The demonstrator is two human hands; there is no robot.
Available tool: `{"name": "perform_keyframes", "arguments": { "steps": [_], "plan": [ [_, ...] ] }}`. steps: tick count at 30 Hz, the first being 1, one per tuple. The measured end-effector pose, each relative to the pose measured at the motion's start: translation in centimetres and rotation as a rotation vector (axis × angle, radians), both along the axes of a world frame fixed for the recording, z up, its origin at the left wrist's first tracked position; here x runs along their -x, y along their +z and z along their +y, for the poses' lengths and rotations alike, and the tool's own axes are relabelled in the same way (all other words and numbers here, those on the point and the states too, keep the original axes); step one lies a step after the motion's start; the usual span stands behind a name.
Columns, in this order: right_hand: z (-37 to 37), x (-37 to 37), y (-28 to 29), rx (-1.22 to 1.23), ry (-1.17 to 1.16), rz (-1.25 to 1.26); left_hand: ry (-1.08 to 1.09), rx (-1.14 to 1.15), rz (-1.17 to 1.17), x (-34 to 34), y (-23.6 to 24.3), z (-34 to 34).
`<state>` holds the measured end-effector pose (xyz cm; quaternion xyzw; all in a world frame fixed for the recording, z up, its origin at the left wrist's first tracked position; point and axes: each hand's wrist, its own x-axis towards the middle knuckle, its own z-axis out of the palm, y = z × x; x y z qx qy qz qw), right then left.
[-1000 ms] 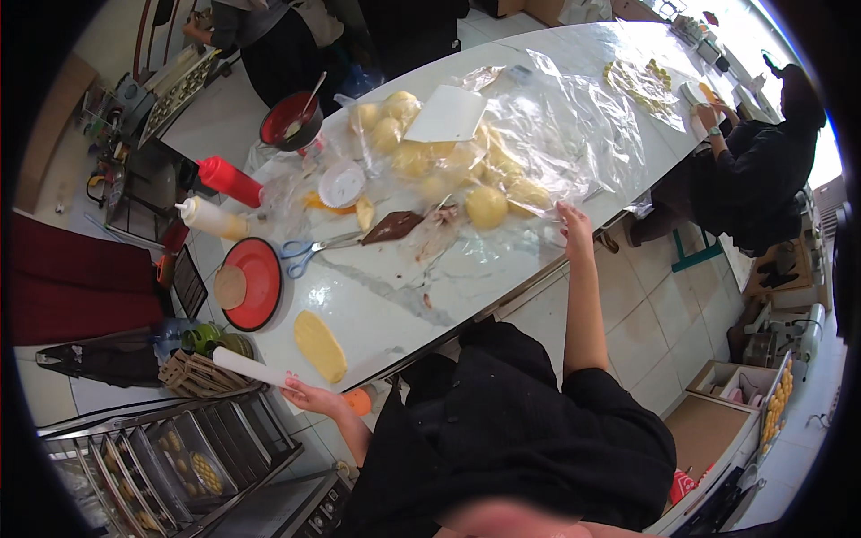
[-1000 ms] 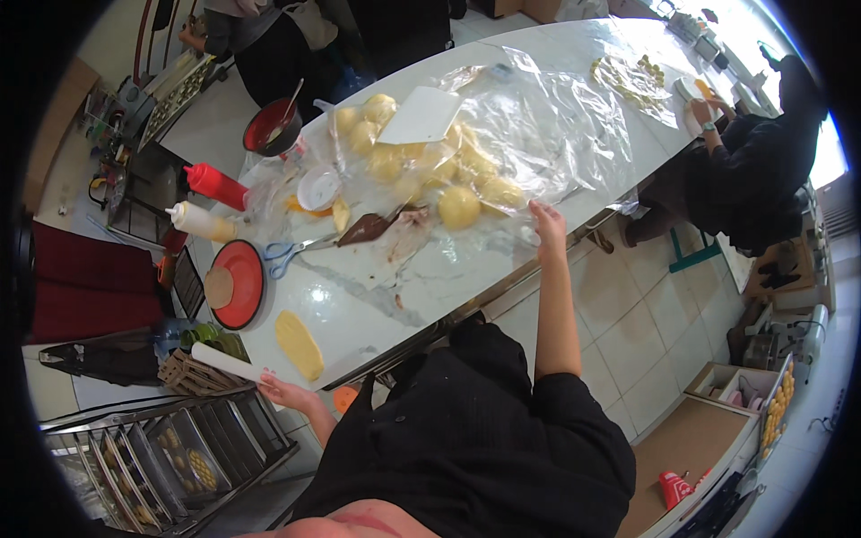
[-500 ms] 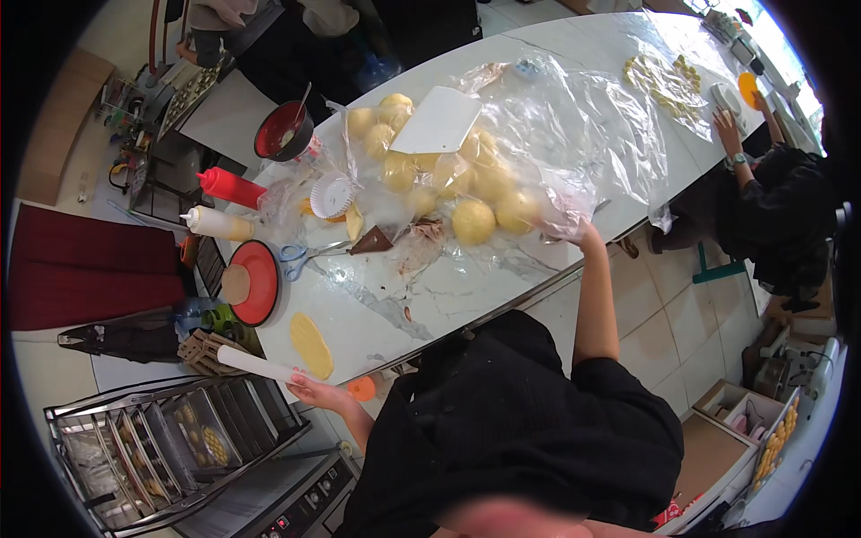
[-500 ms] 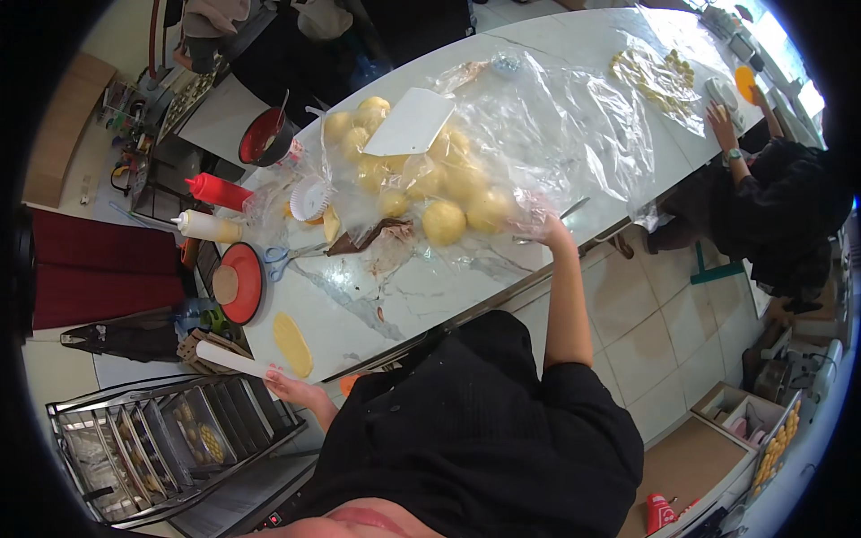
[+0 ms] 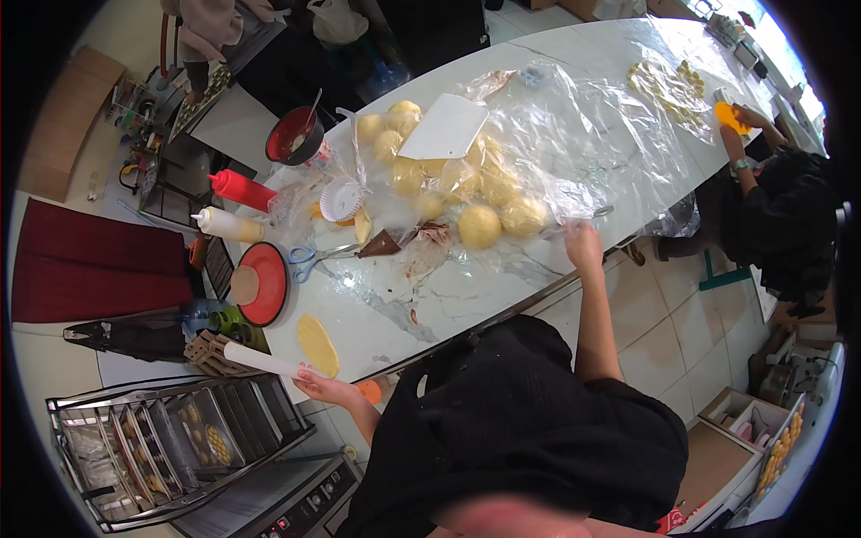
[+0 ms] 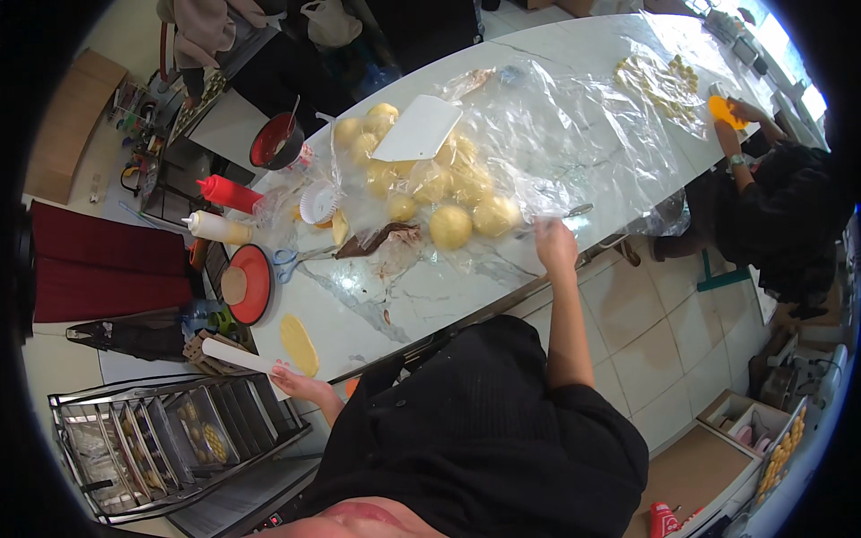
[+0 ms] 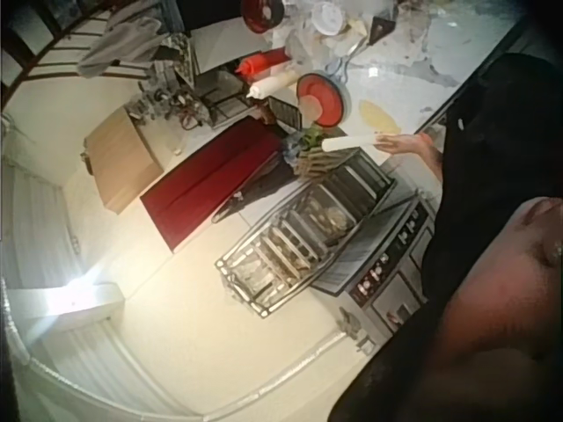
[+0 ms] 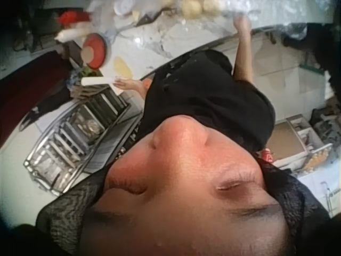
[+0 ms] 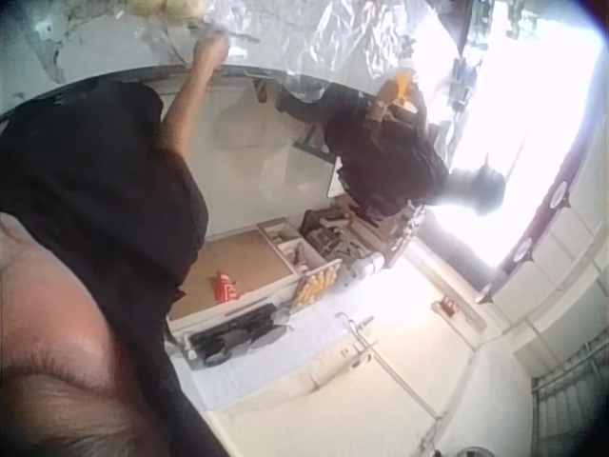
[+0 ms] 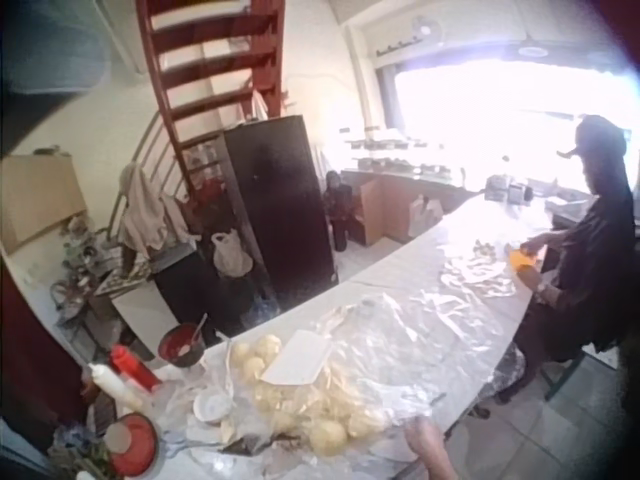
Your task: The person flattens pieces of dough using a rolling pin and by hand, places raisins on top, folds the dough over, cuts slits using a bench scraper, twists the dough, and places it into a paper baking cup.
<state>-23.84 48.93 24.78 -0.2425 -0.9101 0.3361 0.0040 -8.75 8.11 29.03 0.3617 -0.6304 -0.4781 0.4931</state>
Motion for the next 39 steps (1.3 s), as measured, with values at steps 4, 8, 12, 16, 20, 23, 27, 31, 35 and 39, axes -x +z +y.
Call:
{"name": "perform_keyframes", "arguments": {
  "steps": [4,8,12,16,20,23,27,31,35,39],
  "plan": [
    [1.7,1.9,-3.8,0.086,0.179,-0.003,-0.031,0.006,0.042,1.1,0.2,0.5],
    [-0.2,2.9,-1.5,0.828,-0.069,0.235,-0.019,0.016,0.025,1.0,-0.1,0.5],
    [-0.5,3.6,2.7,1.521,0.061,0.396,-0.016,-0.015,0.028,0.7,-0.4,-0.2],
    [0.0,3.5,2.8,1.242,0.479,0.283,0.023,-0.015,0.024,0.6,0.0,-0.4],
    [-0.8,3.8,-1.3,0.294,0.771,0.318,0.065,-0.008,0.005,0.6,-0.1,-0.9],
    [-4.1,2.6,1.2,-0.085,0.726,0.184,0.094,-0.017,-0.010,0.5,-0.8,-2.0],
    [-1.9,4.2,-1.4,-0.100,0.744,0.427,0.075,-0.052,0.023,1.6,-0.2,-1.8],
    [-1.1,4.0,3.3,0.024,0.679,0.313,0.102,-0.008,0.038,1.2,-1.3,-3.3],
    [0.7,1.4,10.0,0.156,0.733,0.079,0.131,-0.041,0.114,-1.4,-3.2,-4.9],
    [4.5,-2.4,9.8,0.334,0.945,-0.354,0.132,-0.077,0.167,-2.6,-2.6,-5.4]
  ]
}}
